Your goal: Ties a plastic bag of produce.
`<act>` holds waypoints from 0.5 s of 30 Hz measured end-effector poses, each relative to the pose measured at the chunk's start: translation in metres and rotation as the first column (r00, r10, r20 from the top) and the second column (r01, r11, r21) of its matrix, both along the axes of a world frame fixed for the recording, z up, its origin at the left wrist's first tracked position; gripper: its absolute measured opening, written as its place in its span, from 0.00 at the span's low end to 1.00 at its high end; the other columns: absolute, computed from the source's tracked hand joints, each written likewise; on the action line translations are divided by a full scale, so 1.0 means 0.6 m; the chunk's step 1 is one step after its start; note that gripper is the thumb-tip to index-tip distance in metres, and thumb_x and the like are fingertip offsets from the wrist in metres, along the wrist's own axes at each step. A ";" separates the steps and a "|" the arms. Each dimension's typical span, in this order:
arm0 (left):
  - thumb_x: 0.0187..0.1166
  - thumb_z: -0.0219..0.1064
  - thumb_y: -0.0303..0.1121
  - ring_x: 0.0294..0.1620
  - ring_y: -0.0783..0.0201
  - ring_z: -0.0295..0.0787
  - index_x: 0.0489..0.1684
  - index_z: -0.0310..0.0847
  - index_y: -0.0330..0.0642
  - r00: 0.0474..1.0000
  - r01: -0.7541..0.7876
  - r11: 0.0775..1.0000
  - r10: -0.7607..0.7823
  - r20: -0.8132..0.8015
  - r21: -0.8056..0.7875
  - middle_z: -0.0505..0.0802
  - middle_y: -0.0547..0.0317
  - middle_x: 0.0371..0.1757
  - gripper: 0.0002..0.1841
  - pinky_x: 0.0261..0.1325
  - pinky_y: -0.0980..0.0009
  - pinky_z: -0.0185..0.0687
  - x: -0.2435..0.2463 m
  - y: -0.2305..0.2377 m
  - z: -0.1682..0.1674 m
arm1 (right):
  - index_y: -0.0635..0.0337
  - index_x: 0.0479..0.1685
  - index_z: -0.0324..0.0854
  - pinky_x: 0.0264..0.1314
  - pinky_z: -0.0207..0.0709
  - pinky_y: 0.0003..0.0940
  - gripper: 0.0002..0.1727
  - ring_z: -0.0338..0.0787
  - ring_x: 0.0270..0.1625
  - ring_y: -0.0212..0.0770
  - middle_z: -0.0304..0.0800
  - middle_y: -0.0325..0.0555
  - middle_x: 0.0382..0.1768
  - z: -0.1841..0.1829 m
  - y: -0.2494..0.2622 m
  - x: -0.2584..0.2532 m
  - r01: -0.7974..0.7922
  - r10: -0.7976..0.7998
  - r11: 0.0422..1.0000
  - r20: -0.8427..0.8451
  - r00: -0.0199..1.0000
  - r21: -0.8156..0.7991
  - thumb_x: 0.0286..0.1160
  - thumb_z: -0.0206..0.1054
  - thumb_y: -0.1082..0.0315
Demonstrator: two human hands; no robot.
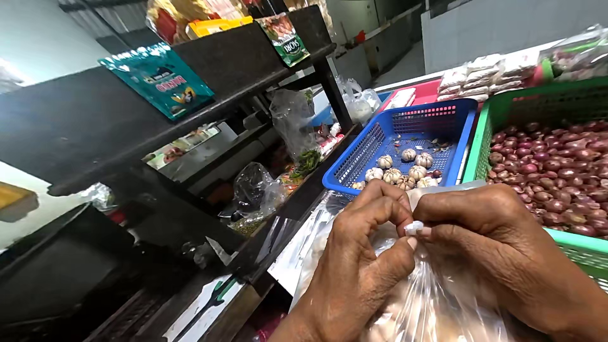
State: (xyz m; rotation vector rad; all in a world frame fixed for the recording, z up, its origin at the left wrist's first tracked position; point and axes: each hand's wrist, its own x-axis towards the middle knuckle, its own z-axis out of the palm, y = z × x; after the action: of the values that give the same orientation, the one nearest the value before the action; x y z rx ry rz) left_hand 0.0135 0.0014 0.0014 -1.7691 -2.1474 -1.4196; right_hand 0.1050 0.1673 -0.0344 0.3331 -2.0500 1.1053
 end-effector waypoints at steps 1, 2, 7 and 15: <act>0.70 0.68 0.31 0.51 0.73 0.83 0.29 0.83 0.47 1.000 -0.010 1.000 0.011 -0.008 0.002 0.85 0.67 0.45 0.02 0.48 0.82 0.82 0.001 0.000 0.000 | 0.43 0.21 0.82 0.19 0.61 0.16 0.13 0.73 0.21 0.18 0.74 0.21 0.18 0.000 0.000 0.000 0.002 -0.002 1.000 -0.013 1.000 0.003 0.74 0.59 0.67; 0.69 0.68 0.31 0.51 0.74 0.83 0.29 0.83 0.48 1.000 -0.026 1.000 0.026 -0.018 0.001 0.85 0.67 0.45 0.01 0.48 0.82 0.82 0.002 0.000 0.000 | 0.44 0.22 0.83 0.19 0.62 0.16 0.13 0.73 0.21 0.18 0.75 0.21 0.18 -0.001 0.001 -0.001 0.005 -0.005 1.000 -0.023 1.000 0.003 0.74 0.59 0.67; 0.71 0.68 0.33 0.53 0.75 0.83 0.31 0.83 0.49 0.996 -0.058 0.998 0.058 -0.069 -0.003 0.84 0.68 0.47 0.02 0.49 0.82 0.82 0.004 0.002 -0.001 | 0.46 0.26 0.85 0.20 0.66 0.15 0.12 0.76 0.22 0.18 0.77 0.22 0.19 -0.001 0.001 -0.001 0.002 -0.003 1.000 -0.037 0.999 -0.022 0.74 0.59 0.69; 0.69 0.73 0.29 0.50 0.71 0.84 0.29 0.88 0.45 1.000 0.020 0.999 -0.021 0.008 0.031 0.87 0.65 0.45 0.01 0.47 0.80 0.84 0.000 -0.001 0.001 | 0.47 0.21 0.82 0.20 0.62 0.15 0.13 0.73 0.22 0.17 0.74 0.22 0.18 -0.003 0.002 -0.002 0.033 -0.032 0.999 -0.094 0.995 0.005 0.72 0.59 0.69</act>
State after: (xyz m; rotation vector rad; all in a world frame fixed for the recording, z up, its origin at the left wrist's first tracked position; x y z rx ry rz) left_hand 0.0133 0.0009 0.0021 -1.7829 -2.1055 -1.4592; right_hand 0.1035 0.1686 -0.0362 0.3473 -1.9704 1.0442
